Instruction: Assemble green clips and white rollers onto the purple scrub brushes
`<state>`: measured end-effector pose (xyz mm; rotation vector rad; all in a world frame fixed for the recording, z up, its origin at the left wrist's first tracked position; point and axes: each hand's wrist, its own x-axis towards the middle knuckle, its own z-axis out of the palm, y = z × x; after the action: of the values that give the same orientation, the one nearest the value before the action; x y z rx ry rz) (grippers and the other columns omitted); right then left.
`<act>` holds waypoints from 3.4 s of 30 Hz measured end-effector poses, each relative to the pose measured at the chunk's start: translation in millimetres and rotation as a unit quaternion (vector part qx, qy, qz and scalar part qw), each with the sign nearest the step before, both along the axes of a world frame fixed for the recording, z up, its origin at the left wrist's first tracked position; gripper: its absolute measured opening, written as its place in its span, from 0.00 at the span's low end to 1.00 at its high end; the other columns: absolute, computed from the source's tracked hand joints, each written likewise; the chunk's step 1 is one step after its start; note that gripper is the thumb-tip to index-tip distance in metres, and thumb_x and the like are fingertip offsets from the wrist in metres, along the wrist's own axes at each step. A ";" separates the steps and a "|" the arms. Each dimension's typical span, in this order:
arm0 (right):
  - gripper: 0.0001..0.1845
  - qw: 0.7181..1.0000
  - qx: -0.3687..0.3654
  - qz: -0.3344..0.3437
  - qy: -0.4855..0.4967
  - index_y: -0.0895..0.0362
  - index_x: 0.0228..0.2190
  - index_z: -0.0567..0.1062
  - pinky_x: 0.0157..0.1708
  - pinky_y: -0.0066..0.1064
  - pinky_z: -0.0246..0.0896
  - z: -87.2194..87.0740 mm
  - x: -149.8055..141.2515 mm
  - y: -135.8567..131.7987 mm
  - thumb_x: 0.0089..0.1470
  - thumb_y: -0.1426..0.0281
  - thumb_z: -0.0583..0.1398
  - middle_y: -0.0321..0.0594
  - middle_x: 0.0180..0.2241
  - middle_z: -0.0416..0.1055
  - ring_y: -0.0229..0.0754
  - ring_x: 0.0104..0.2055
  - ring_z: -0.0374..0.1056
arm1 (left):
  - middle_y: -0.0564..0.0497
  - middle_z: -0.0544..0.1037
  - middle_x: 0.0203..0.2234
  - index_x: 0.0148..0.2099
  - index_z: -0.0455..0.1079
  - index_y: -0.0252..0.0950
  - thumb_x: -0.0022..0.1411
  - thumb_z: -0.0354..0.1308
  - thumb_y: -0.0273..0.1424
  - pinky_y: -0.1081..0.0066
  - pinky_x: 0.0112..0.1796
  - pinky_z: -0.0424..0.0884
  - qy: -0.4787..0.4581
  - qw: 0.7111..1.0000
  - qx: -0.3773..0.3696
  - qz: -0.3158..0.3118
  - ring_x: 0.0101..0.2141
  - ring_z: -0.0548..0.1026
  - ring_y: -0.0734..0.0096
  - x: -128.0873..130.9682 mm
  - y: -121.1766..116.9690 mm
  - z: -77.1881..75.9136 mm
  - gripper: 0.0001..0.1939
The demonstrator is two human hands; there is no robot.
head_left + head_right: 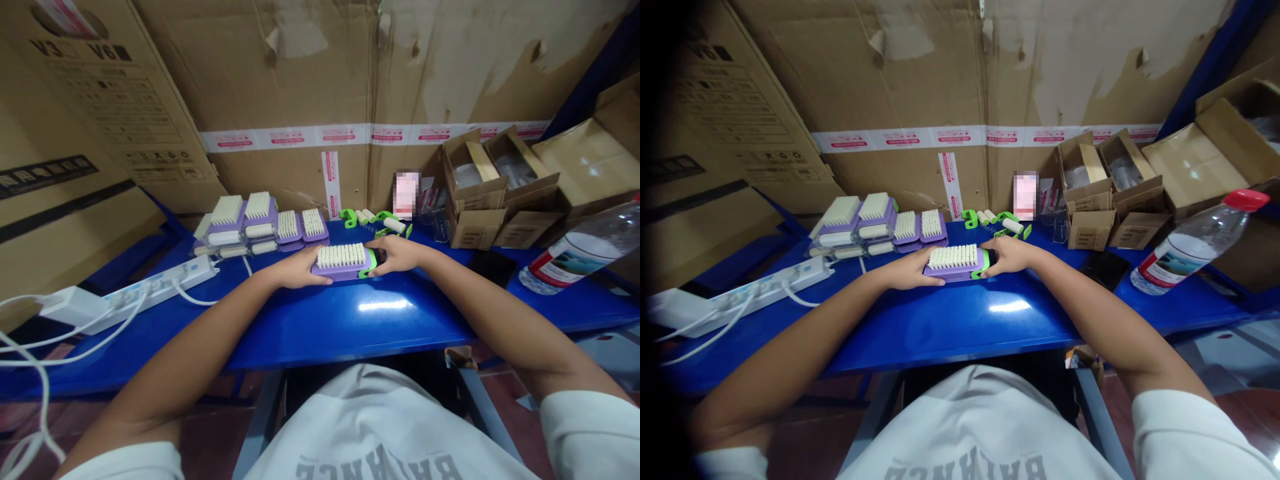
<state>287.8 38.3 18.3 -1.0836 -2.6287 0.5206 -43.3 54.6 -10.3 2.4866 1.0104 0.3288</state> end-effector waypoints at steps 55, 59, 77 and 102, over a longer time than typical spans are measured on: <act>0.44 1.000 0.014 -0.011 -0.012 0.65 0.57 0.79 0.36 0.35 0.66 0.1 -2.0 -0.9 0.48 0.49 0.74 0.51 0.40 0.83 0.50 0.36 0.76 | 0.34 0.71 0.67 0.70 0.61 0.37 0.56 0.69 0.58 0.47 0.67 0.66 0.000 1.000 0.011 -0.002 0.66 0.71 0.39 -1.2 0.7 -1.3 0.49; 0.44 1.000 0.014 -0.016 -0.010 0.65 0.57 0.79 0.36 0.36 0.67 0.3 -2.3 -1.1 0.47 0.49 0.75 0.52 0.42 0.83 0.50 0.36 0.76 | 0.35 0.71 0.67 0.70 0.61 0.39 0.56 0.69 0.58 0.45 0.66 0.66 -0.010 1.000 0.017 -0.012 0.66 0.71 0.39 -1.9 2.3 -3.3 0.48; 0.44 1.000 0.010 -0.013 -0.011 0.66 0.57 0.79 0.35 0.34 0.65 1.3 -3.0 -2.3 0.48 0.50 0.74 0.51 0.41 0.83 0.48 0.35 0.75 | 0.35 0.71 0.67 0.70 0.61 0.39 0.57 0.69 0.58 0.45 0.66 0.66 -0.008 1.000 0.019 -0.011 0.66 0.71 0.39 -2.2 1.8 -2.9 0.48; 0.44 1.000 0.017 -0.014 -0.007 0.65 0.56 0.80 0.35 0.35 0.66 -0.2 -2.7 -1.4 0.47 0.48 0.75 0.50 0.40 0.83 0.49 0.35 0.76 | 0.36 0.71 0.67 0.71 0.61 0.39 0.57 0.70 0.56 0.46 0.67 0.66 -0.011 1.000 0.021 -0.013 0.66 0.71 0.40 -3.2 3.7 -5.5 0.48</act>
<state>285.2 36.8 18.1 -1.1170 -2.6205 0.4632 -46.5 58.2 -15.8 2.5264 0.9715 0.3723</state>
